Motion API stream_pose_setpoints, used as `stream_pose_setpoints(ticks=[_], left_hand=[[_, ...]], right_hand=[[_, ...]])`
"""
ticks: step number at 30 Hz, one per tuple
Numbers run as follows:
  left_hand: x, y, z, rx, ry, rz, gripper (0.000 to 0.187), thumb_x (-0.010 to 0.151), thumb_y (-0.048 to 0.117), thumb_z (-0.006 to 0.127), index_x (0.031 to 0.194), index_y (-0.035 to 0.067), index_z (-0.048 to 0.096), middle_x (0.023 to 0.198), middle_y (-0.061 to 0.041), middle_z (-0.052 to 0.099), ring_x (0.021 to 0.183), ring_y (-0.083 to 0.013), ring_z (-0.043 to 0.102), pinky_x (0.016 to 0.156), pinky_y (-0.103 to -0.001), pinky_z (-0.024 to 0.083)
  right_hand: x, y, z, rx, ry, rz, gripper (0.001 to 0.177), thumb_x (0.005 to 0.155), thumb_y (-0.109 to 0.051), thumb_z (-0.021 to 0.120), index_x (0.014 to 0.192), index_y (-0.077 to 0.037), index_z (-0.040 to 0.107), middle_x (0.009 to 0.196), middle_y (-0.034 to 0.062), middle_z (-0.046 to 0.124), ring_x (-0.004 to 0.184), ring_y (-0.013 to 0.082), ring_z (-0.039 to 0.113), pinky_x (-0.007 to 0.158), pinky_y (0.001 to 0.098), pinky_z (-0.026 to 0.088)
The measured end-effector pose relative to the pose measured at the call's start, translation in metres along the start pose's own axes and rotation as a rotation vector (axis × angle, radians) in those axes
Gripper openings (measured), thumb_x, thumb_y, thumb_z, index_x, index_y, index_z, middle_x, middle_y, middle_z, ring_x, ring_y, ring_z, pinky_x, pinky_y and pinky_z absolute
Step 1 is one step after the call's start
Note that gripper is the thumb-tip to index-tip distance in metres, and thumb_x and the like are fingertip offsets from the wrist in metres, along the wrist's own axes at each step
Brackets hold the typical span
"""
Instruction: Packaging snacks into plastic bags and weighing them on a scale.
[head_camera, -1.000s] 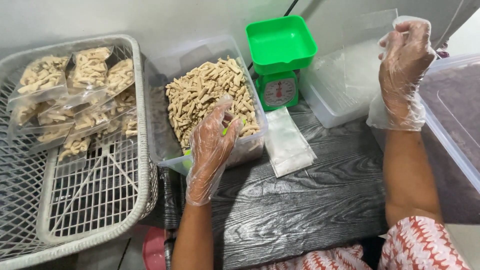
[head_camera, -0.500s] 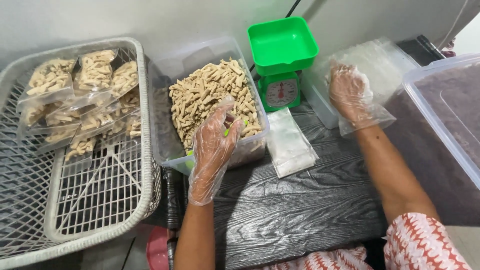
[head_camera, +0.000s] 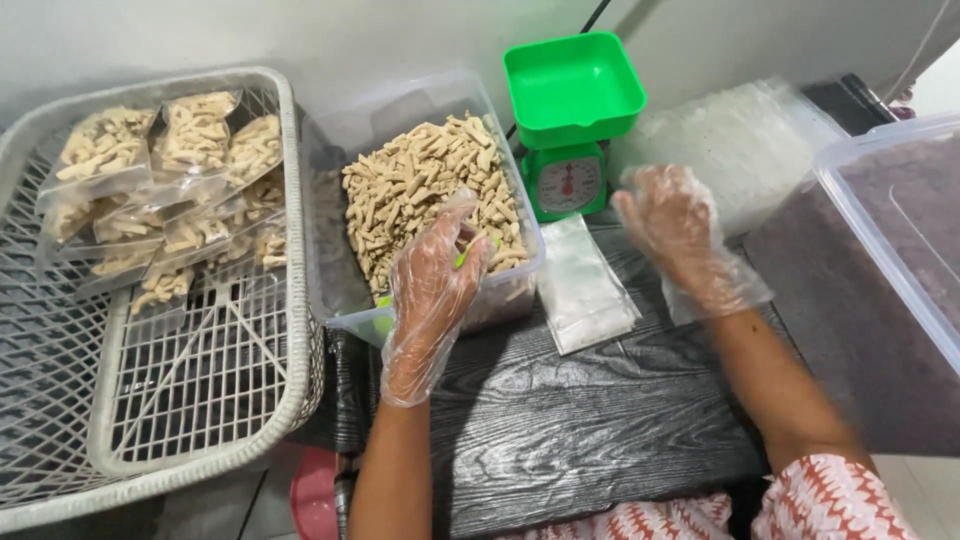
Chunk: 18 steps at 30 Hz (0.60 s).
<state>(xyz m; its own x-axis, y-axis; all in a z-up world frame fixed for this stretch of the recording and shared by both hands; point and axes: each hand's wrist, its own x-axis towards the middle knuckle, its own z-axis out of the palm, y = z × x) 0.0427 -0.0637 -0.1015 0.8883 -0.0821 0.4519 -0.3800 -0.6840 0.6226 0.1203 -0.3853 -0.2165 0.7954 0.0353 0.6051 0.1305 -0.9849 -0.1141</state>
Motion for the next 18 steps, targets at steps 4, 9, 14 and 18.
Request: stream_pose_setpoints(ticks=[4, 9, 14, 18], left_hand=[[-0.001, 0.0, 0.001, 0.022, 0.015, 0.037, 0.039, 0.091, 0.037, 0.07, 0.125, 0.019, 0.069, 0.096, -0.007, 0.077, 0.089, -0.0332, 0.075, 0.079, -0.05, 0.058], [-0.001, -0.007, 0.004, 0.05, 0.049, 0.036, 0.038, 0.091, 0.038, 0.07, 0.125, 0.021, 0.069, 0.096, -0.007, 0.078, 0.089, -0.0346, 0.074, 0.079, -0.052, 0.057], [0.0, -0.005, 0.003, 0.075, 0.039, 0.04, 0.038, 0.09, 0.039, 0.07, 0.126, 0.024, 0.068, 0.096, -0.005, 0.078, 0.088, -0.0337, 0.074, 0.078, -0.051, 0.058], [-0.003, -0.005, 0.004, 0.04, 0.043, 0.02, 0.038, 0.09, 0.039, 0.07, 0.125, 0.023, 0.068, 0.096, -0.004, 0.078, 0.088, -0.0318, 0.075, 0.078, -0.049, 0.058]], right_hand=[[-0.032, -0.053, -0.015, 0.063, -0.294, -0.017, 0.063, 0.088, -0.062, 0.071, 0.108, -0.003, 0.069, 0.092, 0.0203, 0.07, 0.092, 0.039, 0.071, 0.079, 0.0516, 0.058], [-0.049, -0.057, 0.003, 0.241, -0.657, 0.213, 0.079, 0.082, -0.067, 0.073, 0.114, 0.005, 0.069, 0.102, 0.0283, 0.072, 0.104, 0.0498, 0.069, 0.093, 0.0622, 0.052], [-0.082, -0.031, 0.054, -0.056, -0.279, 0.046, 0.051, 0.078, -0.057, 0.079, 0.105, -0.016, 0.064, 0.077, 0.0064, 0.072, 0.076, 0.0292, 0.076, 0.071, 0.0462, 0.06], [-0.076, -0.04, 0.036, 0.008, -0.331, 0.092, 0.041, 0.087, -0.052, 0.073, 0.1, -0.014, 0.065, 0.076, 0.0105, 0.073, 0.078, 0.0335, 0.076, 0.074, 0.0494, 0.059]])
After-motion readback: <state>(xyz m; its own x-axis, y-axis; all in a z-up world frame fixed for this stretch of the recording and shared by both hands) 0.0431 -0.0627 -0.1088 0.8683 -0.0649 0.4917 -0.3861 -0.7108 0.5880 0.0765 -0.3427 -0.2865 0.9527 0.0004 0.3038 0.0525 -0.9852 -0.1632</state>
